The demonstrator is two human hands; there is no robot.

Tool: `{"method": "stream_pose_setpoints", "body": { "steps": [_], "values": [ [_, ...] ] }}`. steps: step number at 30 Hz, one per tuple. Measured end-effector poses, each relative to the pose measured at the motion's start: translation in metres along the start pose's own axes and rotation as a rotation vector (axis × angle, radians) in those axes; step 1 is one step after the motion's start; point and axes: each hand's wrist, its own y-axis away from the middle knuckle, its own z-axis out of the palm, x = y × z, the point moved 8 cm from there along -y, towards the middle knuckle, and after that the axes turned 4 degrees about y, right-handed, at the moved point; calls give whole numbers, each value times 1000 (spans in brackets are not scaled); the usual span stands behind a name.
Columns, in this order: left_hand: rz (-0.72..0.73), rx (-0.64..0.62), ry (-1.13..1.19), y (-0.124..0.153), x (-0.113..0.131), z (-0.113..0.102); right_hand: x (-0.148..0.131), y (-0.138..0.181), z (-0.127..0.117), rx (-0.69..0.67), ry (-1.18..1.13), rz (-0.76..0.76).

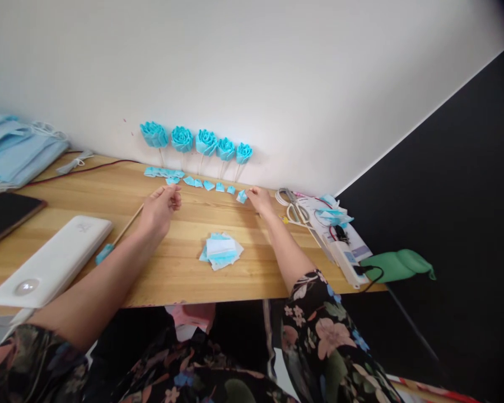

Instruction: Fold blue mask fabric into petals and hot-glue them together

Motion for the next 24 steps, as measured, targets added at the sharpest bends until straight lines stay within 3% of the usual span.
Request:
{"method": "stream_pose_setpoints", "body": {
  "steps": [6, 12, 15, 17, 21, 24],
  "values": [
    [9, -48, -9, -3, -4, 0, 1, -32, 4, 5, 223, -2],
    [-2, -117, -61, -3, -10, 4, -11, -32, 0, 49, 309, -82],
    [-43, -154, -82, 1, -14, 9, -30, -15, 2, 65, 300, -181],
    [-84, -179, -91, 5, -17, 13, -50, 6, 7, 70, 253, -339],
    [-138, -232, -120, 9, -21, 19, -76, 59, 31, -34, 214, -554],
    [-129, -245, -164, 8, -21, 18, -79, 87, 43, -98, 261, -639]
  ]
}}
